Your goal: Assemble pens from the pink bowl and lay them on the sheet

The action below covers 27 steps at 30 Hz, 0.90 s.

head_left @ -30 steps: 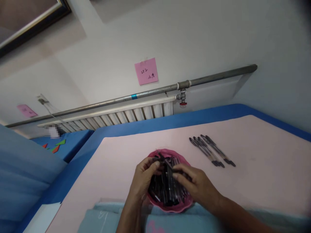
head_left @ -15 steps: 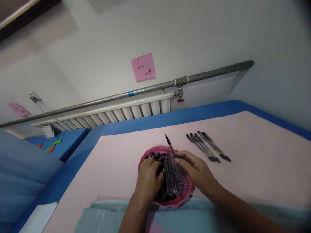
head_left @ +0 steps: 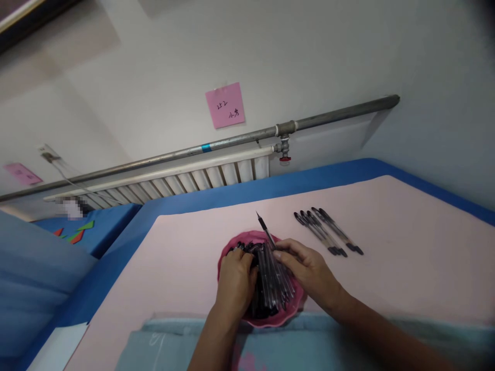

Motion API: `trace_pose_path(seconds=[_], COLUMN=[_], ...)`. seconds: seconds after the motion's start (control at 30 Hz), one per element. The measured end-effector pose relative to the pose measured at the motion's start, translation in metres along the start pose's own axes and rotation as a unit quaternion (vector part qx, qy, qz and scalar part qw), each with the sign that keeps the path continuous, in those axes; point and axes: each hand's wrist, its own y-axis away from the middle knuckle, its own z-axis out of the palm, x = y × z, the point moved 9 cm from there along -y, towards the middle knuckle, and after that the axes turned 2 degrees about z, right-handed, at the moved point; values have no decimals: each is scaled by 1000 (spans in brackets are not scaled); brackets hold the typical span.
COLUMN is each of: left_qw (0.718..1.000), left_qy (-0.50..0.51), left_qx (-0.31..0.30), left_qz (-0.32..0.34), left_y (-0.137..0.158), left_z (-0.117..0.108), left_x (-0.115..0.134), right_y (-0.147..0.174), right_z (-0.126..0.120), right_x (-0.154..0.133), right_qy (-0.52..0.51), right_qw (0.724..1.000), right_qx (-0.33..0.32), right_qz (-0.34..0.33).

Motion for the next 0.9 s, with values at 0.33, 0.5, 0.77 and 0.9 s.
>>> trace_pose_path(seconds=[0.33,0.5,0.77,0.9], left_qw=[957,821,740,733], left_qy=[247,533,634,642], left_qx=[75,33,4,4], left_qz=[-129,-203,-226,-228], left_y=[6,12,14,14], left_z=[-16,2,17,17], left_x=[-18,-16,-6,-5], right_y=[0,2,2,3], right_z=[1,8,14,12], right_x=[5,8,17,10], right_qy=[-108,-232,-262,-257], right_qw=[993,968,957,960], right_qx=[-6,-21,-33,-33], right_qz=[52,96,121,102])
